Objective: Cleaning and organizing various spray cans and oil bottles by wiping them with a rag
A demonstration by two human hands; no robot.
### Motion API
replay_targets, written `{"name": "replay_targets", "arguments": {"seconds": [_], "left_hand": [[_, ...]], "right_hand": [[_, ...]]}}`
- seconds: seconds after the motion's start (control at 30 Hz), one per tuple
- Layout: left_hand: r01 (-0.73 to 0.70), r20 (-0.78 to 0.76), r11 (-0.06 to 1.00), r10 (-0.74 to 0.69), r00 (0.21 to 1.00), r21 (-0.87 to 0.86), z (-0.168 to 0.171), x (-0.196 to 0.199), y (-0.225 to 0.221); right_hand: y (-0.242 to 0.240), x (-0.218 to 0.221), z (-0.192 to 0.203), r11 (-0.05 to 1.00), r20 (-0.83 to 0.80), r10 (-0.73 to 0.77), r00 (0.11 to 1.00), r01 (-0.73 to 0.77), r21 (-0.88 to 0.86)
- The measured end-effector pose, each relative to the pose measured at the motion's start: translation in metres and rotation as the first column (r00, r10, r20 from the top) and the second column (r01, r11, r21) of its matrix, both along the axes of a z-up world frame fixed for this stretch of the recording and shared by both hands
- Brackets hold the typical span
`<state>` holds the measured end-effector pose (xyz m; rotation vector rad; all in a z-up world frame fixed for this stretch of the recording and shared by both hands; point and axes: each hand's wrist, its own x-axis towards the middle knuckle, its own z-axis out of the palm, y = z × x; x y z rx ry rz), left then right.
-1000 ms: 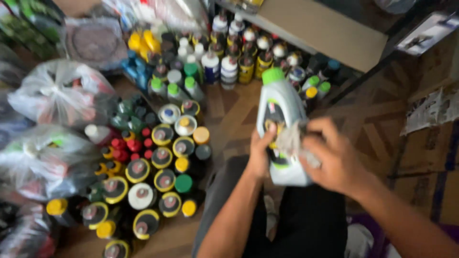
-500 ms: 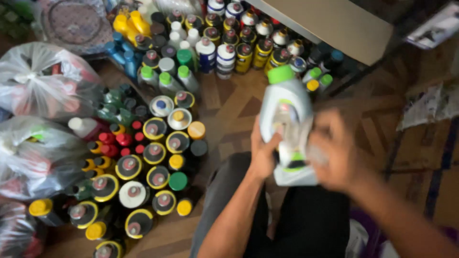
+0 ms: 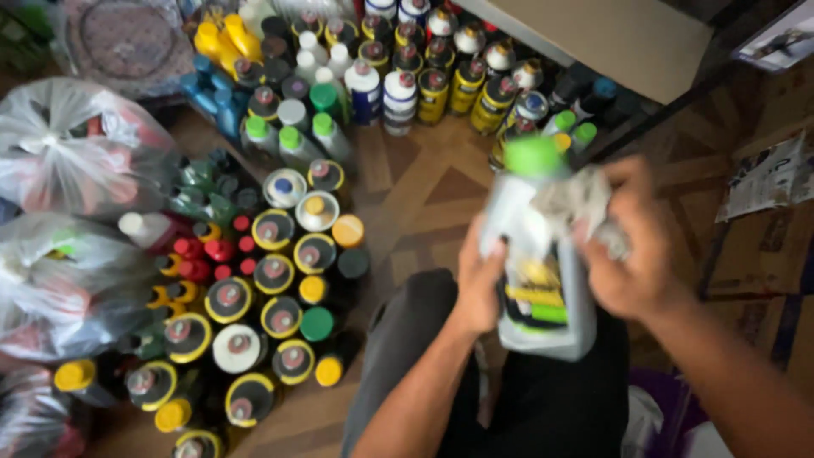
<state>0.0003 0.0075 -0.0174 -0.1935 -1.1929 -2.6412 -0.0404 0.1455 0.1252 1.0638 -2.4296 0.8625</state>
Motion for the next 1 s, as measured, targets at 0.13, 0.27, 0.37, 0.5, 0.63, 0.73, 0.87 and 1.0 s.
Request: {"name": "replay_targets", "arguments": {"seconds": [0.13,0.27,0.37,0.5,0.63,0.73,0.87,1.0], "left_hand": [[-0.194,0.26,0.98,0.18,0.949,0.032,0.006,-0.008,-0.016],[-0.258,0.179,0.96,0.275,0.945,-0.11,0.025,-0.017,-0.027],[-0.235,0.135,0.963,0.252,0.958,-0.129,0.03,-0.012,-0.023],[-0.253,0.095,0.962,0.262,0.96,-0.101,0.037,-0.012,-0.026],[-0.264,0.115,0.936,0.296,0.948,-0.233,0.021,-0.006,-0.016],[-0.125,0.03,0.919,0.146,0.989,-0.373,0.027,0.001,-0.003],[-0.073,0.041,0.936,0.093,0.995,-0.343,0.018,0.005,0.01],[-0.15,0.109,0.904,0.21,0.972,-0.401,0.013,0.001,0.003]], "right_hand": [[0.017,0.047,-0.052,0.962,-0.039,0.127,0.991,-0.113,0.248],[0.023,0.057,-0.073,0.809,-0.337,0.321,0.885,-0.072,0.583],[0.035,0.055,-0.07,0.813,-0.443,0.361,0.821,-0.045,0.58],[0.036,0.043,-0.052,0.826,-0.318,0.416,0.852,-0.208,0.524],[0.02,0.02,-0.019,0.926,-0.312,0.285,0.906,-0.177,0.333],[-0.005,0.006,0.008,0.984,-0.275,-0.04,0.961,0.085,0.154],[-0.02,-0.001,0.004,0.985,-0.429,-0.049,0.902,0.115,0.13],[-0.027,0.04,-0.014,0.917,-0.379,-0.085,0.922,0.221,0.332]]}}
